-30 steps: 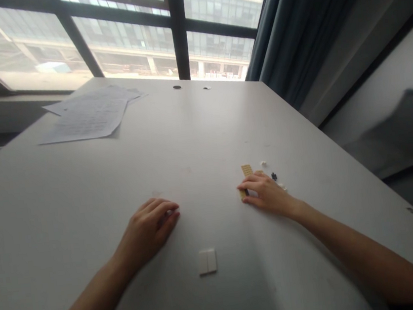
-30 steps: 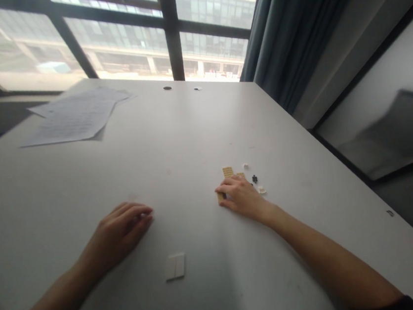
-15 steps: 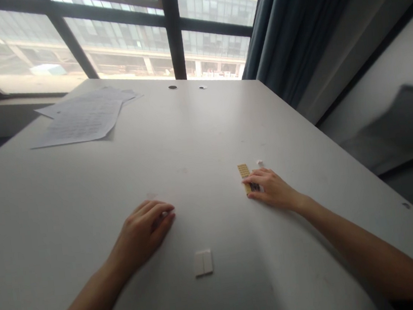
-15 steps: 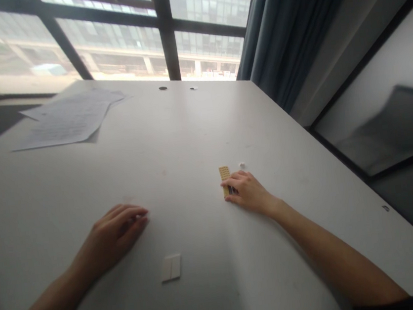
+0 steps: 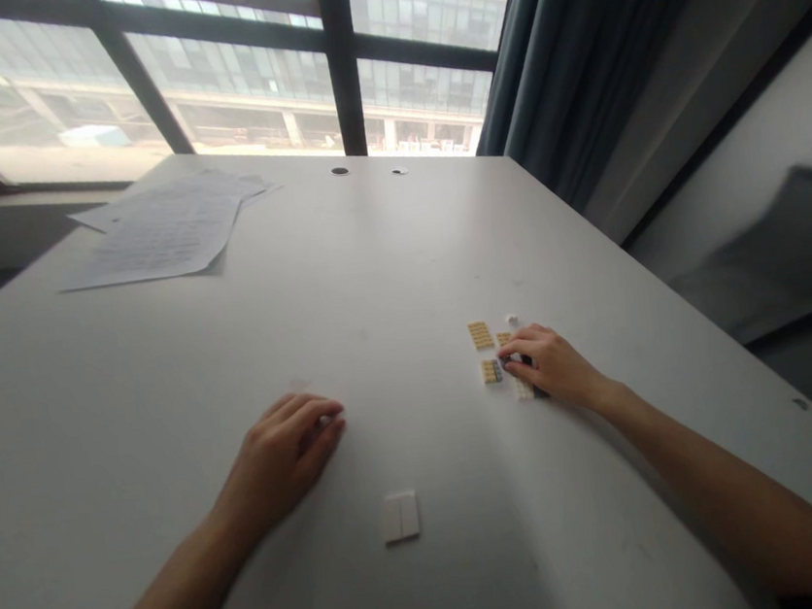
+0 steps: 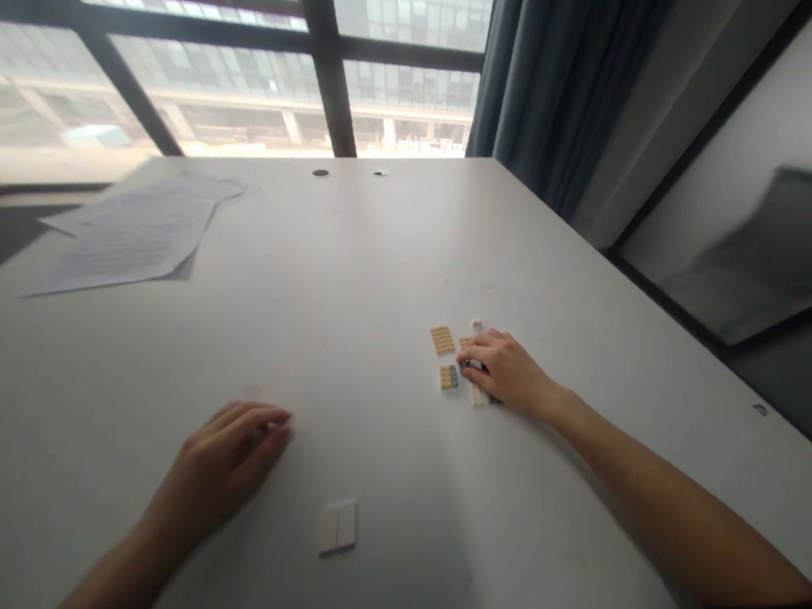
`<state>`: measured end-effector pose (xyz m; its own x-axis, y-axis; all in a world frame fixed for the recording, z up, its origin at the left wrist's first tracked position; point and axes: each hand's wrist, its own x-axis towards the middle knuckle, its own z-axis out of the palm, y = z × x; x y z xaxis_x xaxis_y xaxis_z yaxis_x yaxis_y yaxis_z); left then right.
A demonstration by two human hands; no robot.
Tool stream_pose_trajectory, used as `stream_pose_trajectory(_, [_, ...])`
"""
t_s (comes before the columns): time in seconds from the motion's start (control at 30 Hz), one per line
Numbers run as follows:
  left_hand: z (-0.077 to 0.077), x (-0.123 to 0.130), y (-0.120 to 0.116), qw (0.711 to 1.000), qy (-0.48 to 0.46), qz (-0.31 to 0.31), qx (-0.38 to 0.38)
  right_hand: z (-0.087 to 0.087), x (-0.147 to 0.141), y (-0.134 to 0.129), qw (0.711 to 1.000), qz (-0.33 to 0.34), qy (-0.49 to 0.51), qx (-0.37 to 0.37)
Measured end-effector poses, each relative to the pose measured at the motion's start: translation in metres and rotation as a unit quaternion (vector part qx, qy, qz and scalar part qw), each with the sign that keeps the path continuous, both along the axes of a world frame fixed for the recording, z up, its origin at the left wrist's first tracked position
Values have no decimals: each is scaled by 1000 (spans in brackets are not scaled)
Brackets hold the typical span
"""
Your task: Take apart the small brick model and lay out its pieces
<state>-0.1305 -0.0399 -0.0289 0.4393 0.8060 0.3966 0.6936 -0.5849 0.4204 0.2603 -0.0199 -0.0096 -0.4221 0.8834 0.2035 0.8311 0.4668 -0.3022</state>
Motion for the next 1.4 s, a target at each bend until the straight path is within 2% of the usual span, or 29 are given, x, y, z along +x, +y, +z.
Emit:
stream_pose_trajectory(0.37, [-1, 0, -1, 1000, -2, 0, -3, 0, 6, -1, 1000, -15, 3, -1])
stream_pose_trajectory(0.5, [0, 1, -1, 1000, -1, 1, -1, 6, -3, -7, 999, -21, 44, 19])
stream_pose_trajectory(0.57, [1, 2, 0, 1000, -2, 0, 0, 10, -20, -19, 996, -17, 72, 41])
stream_pose_trajectory(0.63, [1, 2, 0, 1000, -3, 0, 1, 13, -45, -36, 994, 15, 91, 51])
stream_pose_trajectory(0.73, [2, 2, 0, 1000, -2, 4, 0, 11, -89, -65, 987, 144, 65, 22])
stream_pose_trajectory(0.8, [2, 2, -1, 1000, -2, 6, 0, 8, -116, -81, 980, 196, 38, -11])
stream_pose_trajectory(0.9, [1, 2, -1, 1000, -5, 6, 0, 3, -142, -93, 976, 214, 1, -34])
stream_pose_trajectory(1.0, [0, 1, -1, 1000, -7, 4, -4, 1, -153, -95, 974, 221, -33, -34])
stream_pose_trajectory(1.2, [-1, 0, 0, 1000, -5, 2, -7, -2, -149, -95, 972, 229, -12, -45])
stream_pose_trajectory(1.3, [0, 1, 0, 1000, -4, 2, -3, -5, -129, -92, 976, 206, 30, -65])
stream_pose_trajectory(1.4, [2, 2, 0, 1000, -3, -1, 1, -8, -97, -89, 981, 171, 62, -69])
